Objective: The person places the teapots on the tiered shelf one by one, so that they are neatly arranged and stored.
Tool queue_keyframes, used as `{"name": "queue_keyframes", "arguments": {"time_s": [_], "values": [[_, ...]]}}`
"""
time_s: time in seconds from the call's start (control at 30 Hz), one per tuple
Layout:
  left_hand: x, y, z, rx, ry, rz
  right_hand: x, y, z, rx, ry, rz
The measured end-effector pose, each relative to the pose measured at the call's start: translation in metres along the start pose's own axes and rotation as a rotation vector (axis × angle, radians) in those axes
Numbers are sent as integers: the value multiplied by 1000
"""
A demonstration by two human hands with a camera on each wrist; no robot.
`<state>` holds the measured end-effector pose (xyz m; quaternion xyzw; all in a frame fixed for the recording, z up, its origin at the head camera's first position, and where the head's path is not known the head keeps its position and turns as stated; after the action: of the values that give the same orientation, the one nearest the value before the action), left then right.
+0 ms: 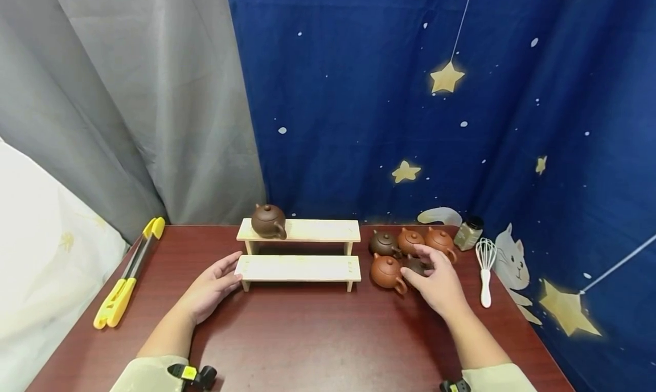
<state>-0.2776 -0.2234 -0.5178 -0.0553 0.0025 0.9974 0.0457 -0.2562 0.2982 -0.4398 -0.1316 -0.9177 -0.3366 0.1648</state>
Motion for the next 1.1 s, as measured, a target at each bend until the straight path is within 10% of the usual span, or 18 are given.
{"name": "queue_keyframes", "arguments": {"time_s": [1.1], "values": [[0,1,-2,-8,15,15,14,-3,58,-71,-161,-223]]}}
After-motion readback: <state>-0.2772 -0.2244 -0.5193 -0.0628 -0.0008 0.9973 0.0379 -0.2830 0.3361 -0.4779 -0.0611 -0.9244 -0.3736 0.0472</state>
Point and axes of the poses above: each hand's wrist, its own x-axis towards the middle knuckle, its own y-axis out of the back of the hand, z = x × y, the point moved 3 cm from there along x, towards the middle knuckle, and after that the axes turned 8 degrees about z, right-handed, at the moved point
